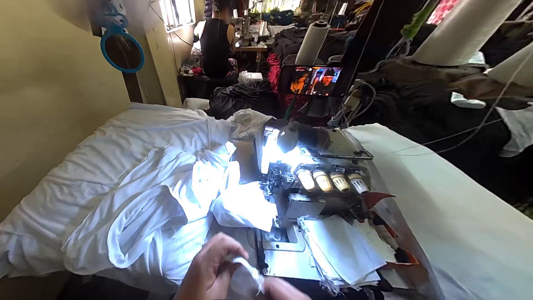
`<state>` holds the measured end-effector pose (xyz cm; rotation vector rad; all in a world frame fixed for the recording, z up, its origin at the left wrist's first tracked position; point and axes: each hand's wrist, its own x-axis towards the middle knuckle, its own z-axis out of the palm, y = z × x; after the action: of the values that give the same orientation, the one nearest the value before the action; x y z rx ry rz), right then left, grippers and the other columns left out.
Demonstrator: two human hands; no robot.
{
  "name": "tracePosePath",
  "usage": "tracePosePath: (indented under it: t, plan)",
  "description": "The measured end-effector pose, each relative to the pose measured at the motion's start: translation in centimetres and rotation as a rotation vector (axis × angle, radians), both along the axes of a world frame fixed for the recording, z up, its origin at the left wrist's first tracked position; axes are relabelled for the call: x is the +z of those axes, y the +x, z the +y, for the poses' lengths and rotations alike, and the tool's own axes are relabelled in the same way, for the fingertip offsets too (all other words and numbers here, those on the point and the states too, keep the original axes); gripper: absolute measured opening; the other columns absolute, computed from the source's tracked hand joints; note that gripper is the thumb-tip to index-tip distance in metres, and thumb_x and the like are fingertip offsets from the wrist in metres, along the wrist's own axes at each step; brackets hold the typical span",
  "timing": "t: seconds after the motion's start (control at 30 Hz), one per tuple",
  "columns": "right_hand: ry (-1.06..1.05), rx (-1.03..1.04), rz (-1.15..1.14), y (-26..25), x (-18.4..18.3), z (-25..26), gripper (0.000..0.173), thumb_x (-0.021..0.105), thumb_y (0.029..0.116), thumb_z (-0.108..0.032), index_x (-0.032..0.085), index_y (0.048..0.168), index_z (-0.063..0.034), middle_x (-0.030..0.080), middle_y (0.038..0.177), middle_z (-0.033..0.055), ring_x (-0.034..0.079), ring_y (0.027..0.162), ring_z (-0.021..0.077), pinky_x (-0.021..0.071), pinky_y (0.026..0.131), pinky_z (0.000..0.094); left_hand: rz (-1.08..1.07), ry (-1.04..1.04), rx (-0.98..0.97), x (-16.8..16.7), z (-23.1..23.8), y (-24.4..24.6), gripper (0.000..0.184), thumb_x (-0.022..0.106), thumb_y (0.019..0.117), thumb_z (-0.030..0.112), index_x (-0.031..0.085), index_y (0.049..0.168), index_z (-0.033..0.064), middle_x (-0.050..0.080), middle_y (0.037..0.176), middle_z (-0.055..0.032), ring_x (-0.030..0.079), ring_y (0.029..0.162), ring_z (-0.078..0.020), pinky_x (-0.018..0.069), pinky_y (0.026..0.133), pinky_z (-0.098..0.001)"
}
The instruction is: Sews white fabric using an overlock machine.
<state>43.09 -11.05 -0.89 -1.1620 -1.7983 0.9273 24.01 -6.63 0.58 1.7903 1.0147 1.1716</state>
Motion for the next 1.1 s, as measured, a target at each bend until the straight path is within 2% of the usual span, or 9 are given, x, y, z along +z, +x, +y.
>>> tracePosePath:
  t: [0.13, 0.3, 0.43, 0.53, 0.67, 0.77, 0.87, 0.97, 1.1]
  plan:
    - [-0.01, -0.326, 0.176, -0.6, 0.5, 4.6, 0.022, 0.058, 0.0985, -0.005, 0.06, 0.118, 0.0053, 0.071, 0.082, 0.0048, 0.07, 0.067, 0.0101, 0.0617, 0.062, 0.0306, 0.348, 0.368, 0.223, 0.7, 7.1, 2.7, 0.016, 0.061, 0.0982, 0.018, 0.074, 0.101, 0.0099, 0.073, 0.092, -0.0008, 0.069, 0.091, -0.0121, 0.0564, 0.086, -0.0342]
    - [-0.097, -0.461, 0.184, 0.3, -2.5, 7.6, 0.028, 0.064, 0.0933, -0.008, 0.054, 0.119, -0.0015, 0.063, 0.066, 0.0004, 0.062, 0.053, 0.0103, 0.0567, 0.053, 0.0306, 0.651, -0.011, 0.186, 0.6, 11.9, 5.0, 0.028, 0.054, 0.0972, 0.033, 0.074, 0.101, 0.0152, 0.068, 0.106, -0.0025, 0.062, 0.113, -0.0198, 0.0423, 0.102, -0.051]
    - [-0.093, -0.435, 0.234, 0.6, -2.1, 5.7, 0.018, 0.063, 0.0937, -0.001, 0.055, 0.11, 0.0011, 0.067, 0.078, 0.0045, 0.066, 0.063, 0.0092, 0.0588, 0.058, 0.0287, 0.637, -0.019, 0.239, 0.3, 11.4, 5.7, 0.03, 0.056, 0.095, 0.039, 0.073, 0.095, 0.0138, 0.068, 0.109, -0.0037, 0.061, 0.115, -0.0216, 0.0411, 0.102, -0.0534]
    - [0.0, -0.422, 0.159, 0.9, -2.1, 6.2, 0.021, 0.062, 0.0942, 0.0, 0.063, 0.115, 0.0018, 0.072, 0.089, 0.0067, 0.068, 0.067, 0.0086, 0.0599, 0.061, 0.0273, 0.655, -0.068, 0.247, 0.7, 12.1, 6.4, 0.026, 0.058, 0.0951, 0.035, 0.072, 0.09, 0.0138, 0.066, 0.104, -0.0028, 0.061, 0.11, -0.0194, 0.0403, 0.099, -0.0504]
    - [0.118, -0.477, -0.113, 1.1, -2.2, 8.3, 0.025, 0.059, 0.0965, -0.014, 0.075, 0.116, -0.0112, 0.076, 0.091, 0.0003, 0.071, 0.071, 0.0076, 0.0613, 0.065, 0.0308, 0.687, -0.107, 0.266, 1.0, 14.2, 6.9, 0.02, 0.065, 0.0934, 0.029, 0.072, 0.092, 0.0108, 0.065, 0.106, -0.0052, 0.06, 0.11, -0.0224, 0.0412, 0.097, -0.0526]
    - [0.094, -0.508, -0.237, 1.0, -1.2, 9.0, 0.025, 0.059, 0.0973, -0.021, 0.078, 0.112, -0.0159, 0.076, 0.086, -0.0017, 0.071, 0.068, 0.0113, 0.0604, 0.062, 0.0378, 0.637, -0.045, 0.303, 0.3, 15.2, 6.5, 0.02, 0.068, 0.0922, 0.028, 0.073, 0.1, 0.0099, 0.067, 0.108, -0.0067, 0.062, 0.109, -0.0243, 0.047, 0.095, -0.0511]
    - [0.105, -0.473, -0.313, 1.4, -0.1, 8.9, 0.025, 0.061, 0.0967, -0.015, 0.079, 0.114, -0.011, 0.077, 0.092, 0.0055, 0.074, 0.08, 0.0202, 0.0609, 0.072, 0.0448, 0.496, 0.063, 0.242, -0.6, 14.0, 4.8, 0.038, 0.068, 0.0917, 0.041, 0.07, 0.113, 0.0091, 0.066, 0.118, -0.0111, 0.06, 0.119, -0.0296, 0.0458, 0.103, -0.0545]
    - [0.28, -0.413, -0.287, 2.3, -0.8, 10.0, 0.026, 0.058, 0.0987, -0.023, 0.081, 0.104, -0.0122, 0.068, 0.087, 0.0062, 0.067, 0.084, 0.0192, 0.0574, 0.075, 0.0367, 0.546, 0.173, 0.204, -1.3, 12.1, 3.2, 0.039, 0.063, 0.0902, 0.048, 0.076, 0.106, 0.0147, 0.065, 0.127, -0.0126, 0.056, 0.128, -0.0335, 0.0408, 0.109, -0.0592]
    - [0.195, -0.178, 0.072, 2.7, -0.6, 11.5, 0.031, 0.062, 0.1005, -0.033, 0.077, 0.089, -0.009, 0.066, 0.112, 0.0043, 0.061, 0.107, 0.006, 0.0526, 0.092, 0.0241, 0.269, 0.36, 0.194, -1.8, 11.8, 3.8, 0.026, 0.066, 0.0949, 0.038, 0.074, 0.093, 0.013, 0.069, 0.109, -0.0048, 0.063, 0.111, -0.0195, 0.0492, 0.101, -0.0454]
